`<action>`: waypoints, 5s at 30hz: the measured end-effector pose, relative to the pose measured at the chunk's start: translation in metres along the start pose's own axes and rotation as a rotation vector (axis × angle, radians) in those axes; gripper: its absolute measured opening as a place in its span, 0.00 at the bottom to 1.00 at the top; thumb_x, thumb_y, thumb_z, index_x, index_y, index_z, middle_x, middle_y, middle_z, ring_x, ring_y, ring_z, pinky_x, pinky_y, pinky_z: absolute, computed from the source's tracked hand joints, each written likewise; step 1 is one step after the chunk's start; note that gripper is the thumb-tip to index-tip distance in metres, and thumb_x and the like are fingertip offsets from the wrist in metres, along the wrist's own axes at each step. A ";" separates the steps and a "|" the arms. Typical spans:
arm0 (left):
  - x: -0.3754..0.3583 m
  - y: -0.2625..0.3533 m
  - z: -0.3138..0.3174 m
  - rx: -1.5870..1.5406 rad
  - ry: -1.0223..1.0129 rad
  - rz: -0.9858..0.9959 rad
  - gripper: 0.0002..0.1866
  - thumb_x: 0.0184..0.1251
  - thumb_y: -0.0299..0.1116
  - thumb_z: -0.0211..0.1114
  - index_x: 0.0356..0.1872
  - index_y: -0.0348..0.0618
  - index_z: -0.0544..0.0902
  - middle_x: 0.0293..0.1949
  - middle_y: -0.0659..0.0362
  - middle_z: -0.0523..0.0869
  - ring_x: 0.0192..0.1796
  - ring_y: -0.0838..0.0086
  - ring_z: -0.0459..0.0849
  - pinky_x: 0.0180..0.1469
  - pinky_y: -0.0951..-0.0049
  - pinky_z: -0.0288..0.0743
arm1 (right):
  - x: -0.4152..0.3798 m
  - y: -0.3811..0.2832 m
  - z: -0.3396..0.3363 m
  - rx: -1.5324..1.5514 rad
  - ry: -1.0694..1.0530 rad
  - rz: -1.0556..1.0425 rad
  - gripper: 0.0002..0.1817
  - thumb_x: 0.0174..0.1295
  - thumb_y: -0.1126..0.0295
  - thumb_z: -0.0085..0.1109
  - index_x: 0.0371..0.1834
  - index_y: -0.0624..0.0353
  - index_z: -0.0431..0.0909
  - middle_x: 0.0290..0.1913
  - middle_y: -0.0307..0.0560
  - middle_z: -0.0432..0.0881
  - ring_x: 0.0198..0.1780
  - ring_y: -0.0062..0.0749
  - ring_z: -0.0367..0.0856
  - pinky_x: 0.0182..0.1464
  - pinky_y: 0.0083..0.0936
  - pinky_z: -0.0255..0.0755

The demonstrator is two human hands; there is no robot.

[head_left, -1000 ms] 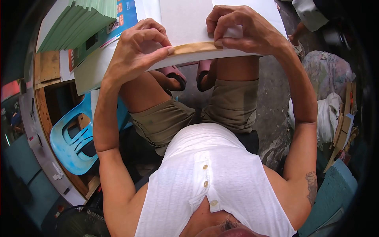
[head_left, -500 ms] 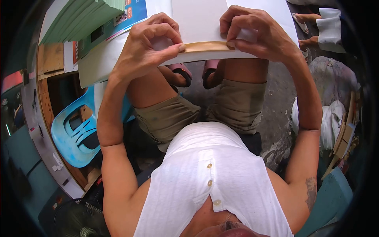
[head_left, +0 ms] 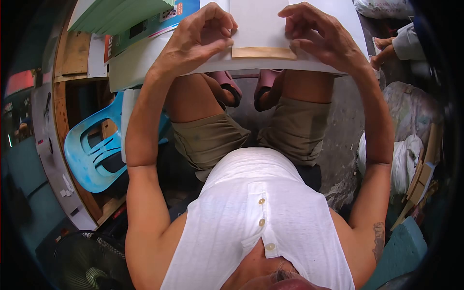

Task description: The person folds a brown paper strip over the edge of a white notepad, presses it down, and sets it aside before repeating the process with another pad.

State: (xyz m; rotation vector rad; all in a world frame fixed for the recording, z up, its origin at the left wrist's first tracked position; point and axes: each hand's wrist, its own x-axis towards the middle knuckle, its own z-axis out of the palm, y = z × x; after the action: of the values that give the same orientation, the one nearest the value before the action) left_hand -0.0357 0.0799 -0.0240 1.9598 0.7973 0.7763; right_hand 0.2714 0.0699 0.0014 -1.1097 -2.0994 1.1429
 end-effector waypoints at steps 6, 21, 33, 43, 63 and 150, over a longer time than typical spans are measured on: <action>-0.006 -0.005 0.005 0.111 0.141 0.076 0.09 0.65 0.27 0.74 0.45 0.43 0.87 0.49 0.57 0.87 0.50 0.70 0.86 0.56 0.70 0.82 | -0.005 0.028 0.017 -0.007 0.179 -0.259 0.09 0.65 0.82 0.63 0.46 0.60 0.85 0.49 0.43 0.83 0.47 0.28 0.84 0.50 0.25 0.81; 0.004 0.011 0.041 0.461 0.130 0.145 0.09 0.62 0.43 0.78 0.38 0.53 0.93 0.47 0.63 0.86 0.55 0.63 0.77 0.63 0.58 0.69 | -0.011 0.008 0.039 -0.115 0.200 -0.193 0.03 0.60 0.73 0.72 0.34 0.60 0.89 0.46 0.43 0.86 0.47 0.36 0.86 0.52 0.32 0.80; 0.005 0.020 0.042 0.414 0.104 0.029 0.07 0.58 0.33 0.79 0.35 0.45 0.91 0.48 0.61 0.86 0.57 0.63 0.76 0.62 0.63 0.72 | -0.009 -0.003 0.046 -0.149 0.212 -0.111 0.05 0.57 0.73 0.73 0.30 0.62 0.87 0.46 0.45 0.84 0.51 0.40 0.83 0.56 0.36 0.79; 0.001 0.016 0.053 0.449 0.153 0.086 0.06 0.59 0.29 0.74 0.34 0.44 0.85 0.49 0.61 0.83 0.56 0.60 0.74 0.58 0.55 0.63 | -0.010 -0.003 0.058 -0.288 0.265 -0.191 0.05 0.58 0.78 0.67 0.34 0.62 0.79 0.47 0.46 0.80 0.50 0.46 0.78 0.53 0.40 0.74; -0.032 0.018 0.092 0.656 0.302 0.578 0.20 0.68 0.15 0.68 0.60 0.34 0.77 0.50 0.47 0.88 0.52 0.51 0.89 0.61 0.49 0.83 | -0.042 0.001 0.101 -0.419 0.762 -0.474 0.26 0.57 0.80 0.68 0.61 0.71 0.76 0.48 0.57 0.87 0.48 0.46 0.87 0.52 0.39 0.85; -0.068 -0.020 0.041 0.789 0.645 0.331 0.14 0.51 0.29 0.66 0.41 0.41 0.84 0.34 0.57 0.83 0.41 0.63 0.84 0.46 0.63 0.80 | -0.079 0.033 0.088 -0.720 0.630 -0.211 0.15 0.74 0.74 0.57 0.59 0.68 0.82 0.53 0.58 0.89 0.52 0.50 0.90 0.58 0.37 0.83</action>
State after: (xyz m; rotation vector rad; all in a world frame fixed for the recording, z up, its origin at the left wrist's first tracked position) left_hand -0.0498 0.0169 -0.0740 2.6094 1.3181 1.5041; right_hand 0.2640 -0.0253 -0.0767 -1.2789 -2.0435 -0.1157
